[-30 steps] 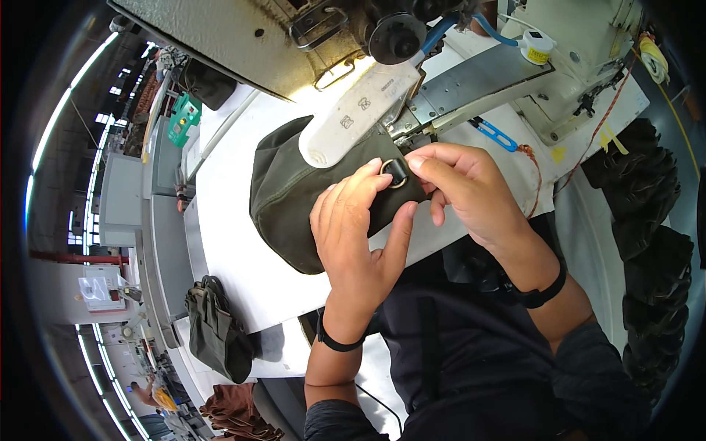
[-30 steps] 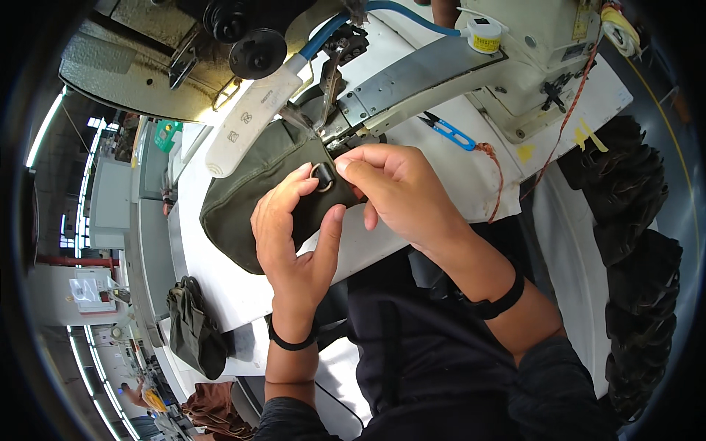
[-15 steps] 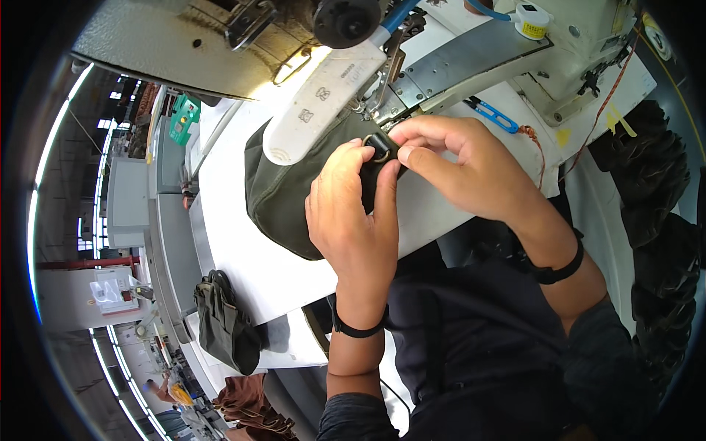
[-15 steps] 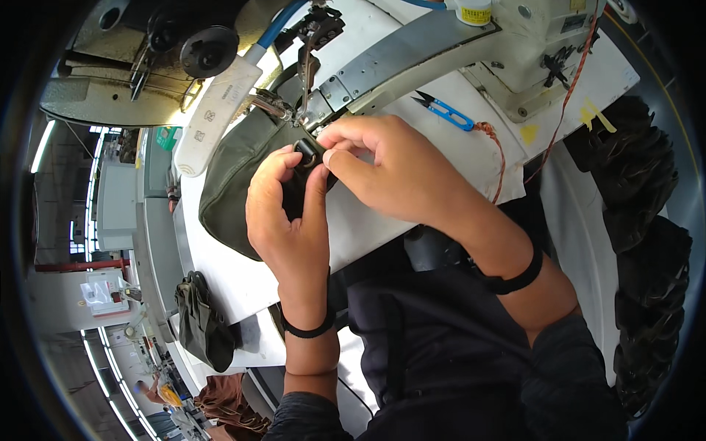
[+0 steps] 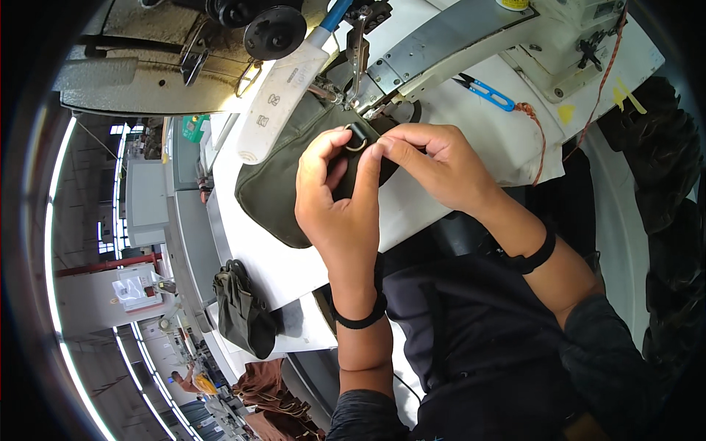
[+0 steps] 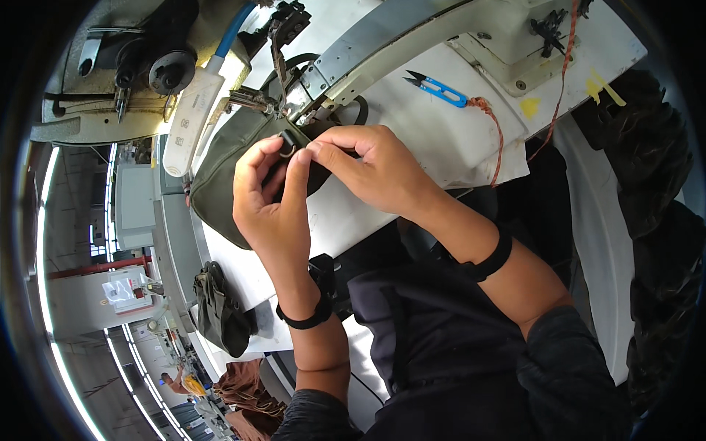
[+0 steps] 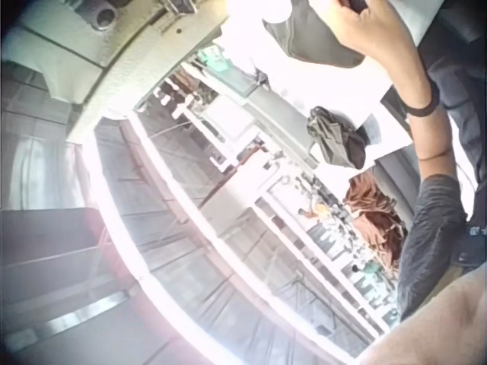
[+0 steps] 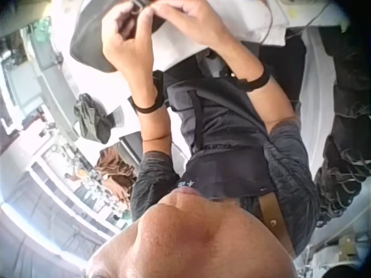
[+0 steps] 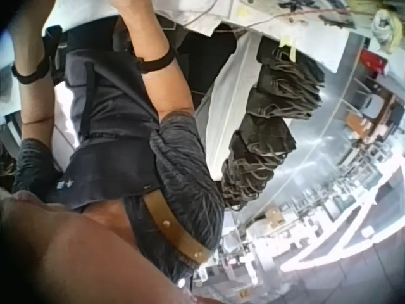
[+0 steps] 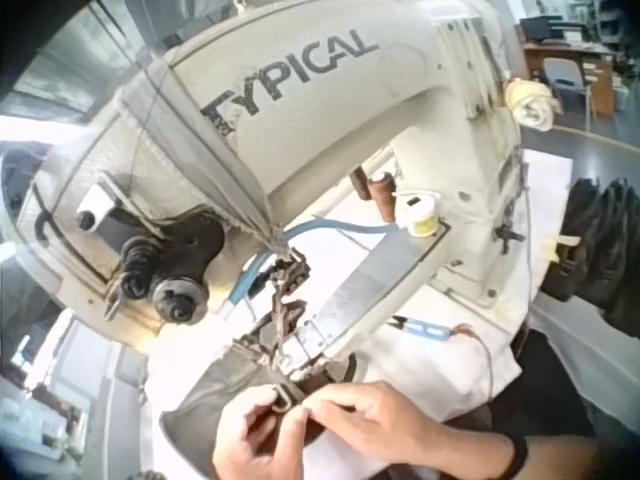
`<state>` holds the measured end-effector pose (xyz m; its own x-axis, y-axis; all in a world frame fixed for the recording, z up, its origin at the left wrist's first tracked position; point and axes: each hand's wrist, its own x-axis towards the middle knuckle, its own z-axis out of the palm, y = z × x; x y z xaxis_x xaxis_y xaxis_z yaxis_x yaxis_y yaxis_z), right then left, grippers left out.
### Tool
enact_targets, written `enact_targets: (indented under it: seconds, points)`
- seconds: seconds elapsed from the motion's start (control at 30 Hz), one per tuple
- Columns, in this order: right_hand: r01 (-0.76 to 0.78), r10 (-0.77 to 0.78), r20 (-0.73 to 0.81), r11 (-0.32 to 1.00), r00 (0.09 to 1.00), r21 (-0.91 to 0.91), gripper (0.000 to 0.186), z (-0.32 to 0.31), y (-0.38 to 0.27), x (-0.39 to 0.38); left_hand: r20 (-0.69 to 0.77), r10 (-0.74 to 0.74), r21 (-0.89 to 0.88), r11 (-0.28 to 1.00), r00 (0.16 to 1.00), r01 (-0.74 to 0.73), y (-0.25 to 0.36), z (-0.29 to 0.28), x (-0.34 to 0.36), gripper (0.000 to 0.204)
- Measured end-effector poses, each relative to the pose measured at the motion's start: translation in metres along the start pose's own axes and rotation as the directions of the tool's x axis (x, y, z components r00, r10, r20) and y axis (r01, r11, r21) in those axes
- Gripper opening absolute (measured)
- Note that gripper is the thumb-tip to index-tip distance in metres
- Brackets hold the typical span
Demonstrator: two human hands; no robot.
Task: The person operates an industrial sewing machine to stitch a zipper onto a green fabric bag. They guide the bag under the needle, align the zipper tape, and sew along the edge. The person periodically stops to adjust the fabric and inspect the stitching before continuing.
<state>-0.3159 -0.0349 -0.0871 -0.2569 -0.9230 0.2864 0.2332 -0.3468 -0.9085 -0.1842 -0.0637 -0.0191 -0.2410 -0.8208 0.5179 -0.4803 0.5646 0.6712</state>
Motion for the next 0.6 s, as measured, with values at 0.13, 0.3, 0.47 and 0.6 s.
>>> enact_targets:
  seconds: [0.13, 0.3, 0.47, 0.6]
  points:
    - [-0.016, 0.015, -0.035, 0.999, 0.999, -0.028, 0.024, 0.004, -0.004, -0.004, 0.016, -0.048, -0.228, 0.972, 0.999, 0.050, 0.002, 0.000, 0.003, 0.015]
    - [0.000, 0.000, -0.030, 1.000, 1.000, 0.005, 0.023, 0.015, -0.017, -0.004, 0.060, -0.074, -0.189, 0.978, 0.995, 0.085, 0.008, -0.014, 0.009, 0.013]
    - [-0.005, 0.005, 0.010, 1.000, 1.000, -0.009, 0.025, 0.009, -0.011, 0.002, 0.152, -0.107, 0.244, 0.967, 0.983, 0.067, 0.038, -0.019, 0.009, 0.016]
    - [-0.004, 0.004, -0.004, 0.999, 1.000, -0.037, 0.022, 0.014, -0.009, 0.003, 0.078, -0.072, 0.235, 0.971, 0.994, 0.051, 0.031, -0.011, 0.014, 0.031]
